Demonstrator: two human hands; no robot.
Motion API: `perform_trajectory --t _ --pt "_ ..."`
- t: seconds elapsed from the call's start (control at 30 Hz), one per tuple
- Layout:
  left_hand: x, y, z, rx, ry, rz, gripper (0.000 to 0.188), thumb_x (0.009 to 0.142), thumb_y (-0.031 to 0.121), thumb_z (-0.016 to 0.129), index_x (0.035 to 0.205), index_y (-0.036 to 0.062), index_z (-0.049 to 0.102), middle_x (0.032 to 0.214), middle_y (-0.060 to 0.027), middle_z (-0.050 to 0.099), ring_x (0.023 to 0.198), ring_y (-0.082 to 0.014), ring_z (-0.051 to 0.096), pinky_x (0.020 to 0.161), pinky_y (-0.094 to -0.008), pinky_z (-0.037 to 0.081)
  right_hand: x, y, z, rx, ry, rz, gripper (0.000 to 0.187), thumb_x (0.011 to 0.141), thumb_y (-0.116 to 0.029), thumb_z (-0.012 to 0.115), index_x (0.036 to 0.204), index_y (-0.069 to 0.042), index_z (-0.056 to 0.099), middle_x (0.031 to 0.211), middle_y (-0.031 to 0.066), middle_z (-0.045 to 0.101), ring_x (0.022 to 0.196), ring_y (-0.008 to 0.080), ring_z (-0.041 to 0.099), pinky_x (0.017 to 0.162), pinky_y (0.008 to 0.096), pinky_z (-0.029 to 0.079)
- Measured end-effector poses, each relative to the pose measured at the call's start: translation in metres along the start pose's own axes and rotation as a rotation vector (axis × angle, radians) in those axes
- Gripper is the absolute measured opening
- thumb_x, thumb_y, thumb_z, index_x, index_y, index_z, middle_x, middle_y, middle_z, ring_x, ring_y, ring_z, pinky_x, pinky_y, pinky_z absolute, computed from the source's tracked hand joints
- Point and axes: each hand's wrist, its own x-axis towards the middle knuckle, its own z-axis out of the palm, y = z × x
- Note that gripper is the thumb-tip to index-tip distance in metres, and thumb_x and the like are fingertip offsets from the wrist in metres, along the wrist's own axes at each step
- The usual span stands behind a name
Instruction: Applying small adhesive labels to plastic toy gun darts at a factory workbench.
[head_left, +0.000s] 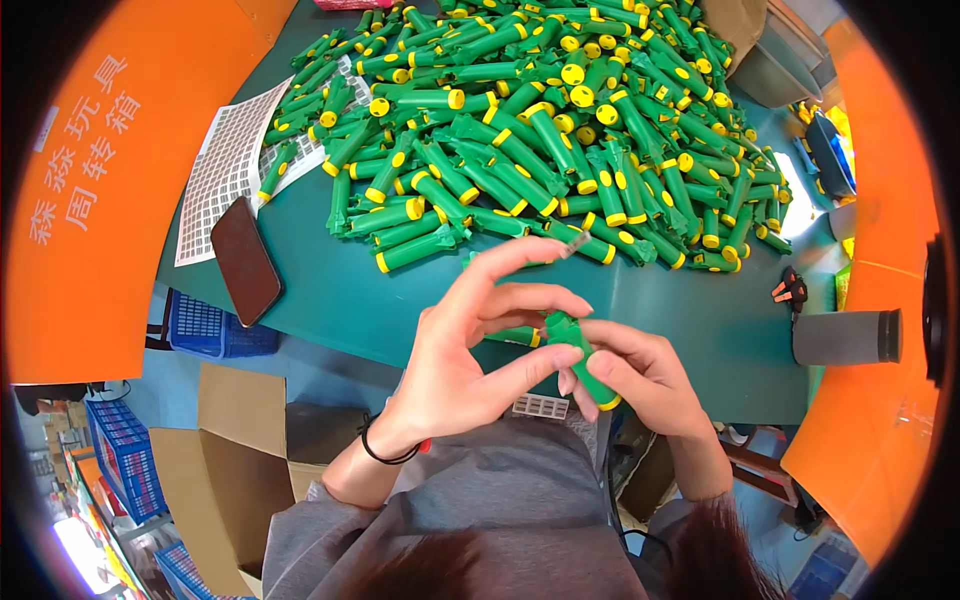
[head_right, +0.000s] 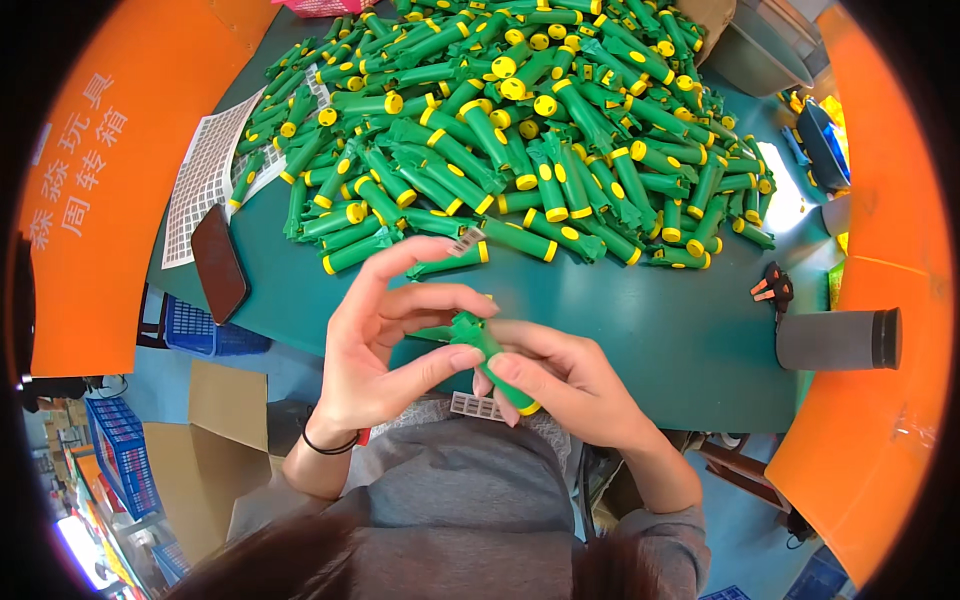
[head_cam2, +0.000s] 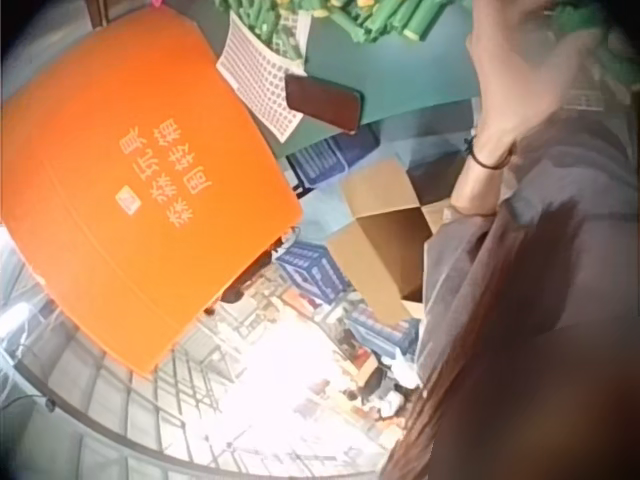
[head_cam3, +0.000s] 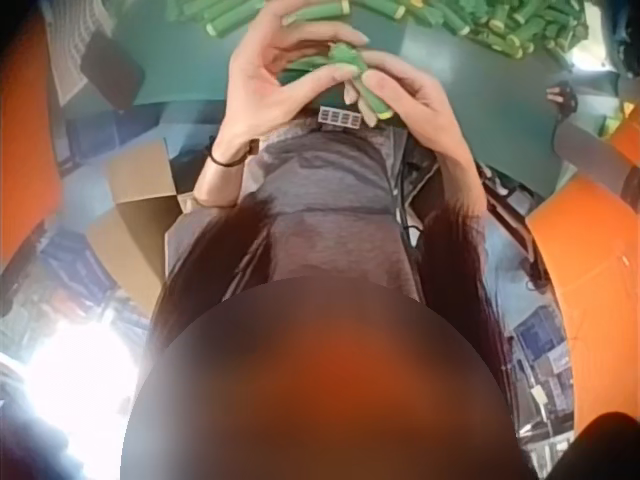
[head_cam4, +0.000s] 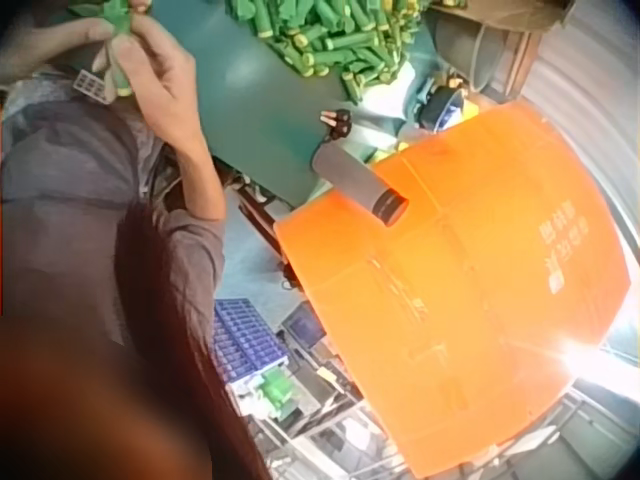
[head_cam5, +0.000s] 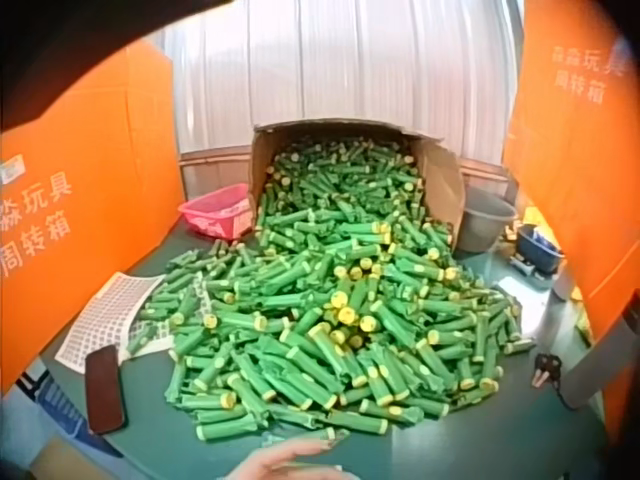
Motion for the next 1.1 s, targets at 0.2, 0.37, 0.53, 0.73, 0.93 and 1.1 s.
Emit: perform_trajectory --t 0.2,0.37,0.53,0.73,0.93,1.1 --pt "-0.008 -0.016 0.003 -0.120 0.291 0.010 0.071 0.079 -0.012 0.074 0.138 0.0024 0.037 0.110 -0.0168 0.067 0.108 -0.0224 0.065 0.095 -0.0347 0.055 0.003 0.025 0.014 0.126 0.348 -0.476 0.044 0.089 0.010 0.062 0.130 0.004 0.047 0.124 0.0161 0.056 0.101 0.0218 0.063 0.090 0.0358 0.056" --pt "-0.013 -0.010 0.006 -0.166 0.313 -0.047 0.040 0.084 -0.002 0.074 0.119 0.0044 0.056 0.117 -0.0140 0.066 0.111 -0.0178 0.062 0.098 -0.0339 0.049 0.001 0.037 0.010 0.144 0.394 -0.546 0.038 0.087 0.015 0.062 0.123 0.008 0.053 0.125 0.0182 0.056 0.112 0.0255 0.061 0.094 0.0397 0.058" --pt "-0.014 0.004 0.011 0.147 0.106 -0.010 0.006 0.086 0.002 0.071 0.091 0.0018 0.068 0.125 -0.0154 0.062 0.119 -0.0232 0.054 0.105 -0.0377 0.039 0.000 0.034 0.013 -0.069 0.438 -0.587 0.039 0.086 0.016 0.063 0.124 0.010 0.056 0.126 0.0205 0.057 0.113 0.0275 0.062 0.096 0.0388 0.057" --pt "-0.011 0.003 0.016 0.222 0.155 -0.013 0.007 0.084 0.004 0.074 0.090 0.0022 0.069 0.119 -0.0138 0.066 0.115 -0.0217 0.057 0.100 -0.0365 0.042 0.002 0.033 0.018 -0.131 0.504 -0.626 0.037 0.084 0.016 0.066 0.120 0.012 0.059 0.122 0.0208 0.060 0.108 0.0268 0.065 0.091 0.0362 0.060" --pt "-0.009 0.003 0.019 0.265 0.147 -0.004 0.008 0.084 0.004 0.074 0.089 0.0013 0.069 0.116 -0.0133 0.067 0.109 -0.0208 0.060 0.097 -0.0350 0.045 0.002 0.033 0.022 -0.136 0.532 -0.618 0.037 0.082 0.016 0.067 0.118 0.013 0.060 0.121 0.0204 0.061 0.106 0.0242 0.067 0.089 0.0338 0.061" --pt "-0.009 0.001 0.020 0.229 0.164 -0.024 0.007 0.084 0.003 0.074 0.089 0.0007 0.069 0.114 -0.0130 0.067 0.107 -0.0205 0.061 0.096 -0.0345 0.046 0.001 0.035 0.021 -0.149 0.540 -0.592 0.037 0.082 0.016 0.067 0.119 0.012 0.061 0.121 0.0194 0.062 0.105 0.0237 0.067 0.090 0.0336 0.060"
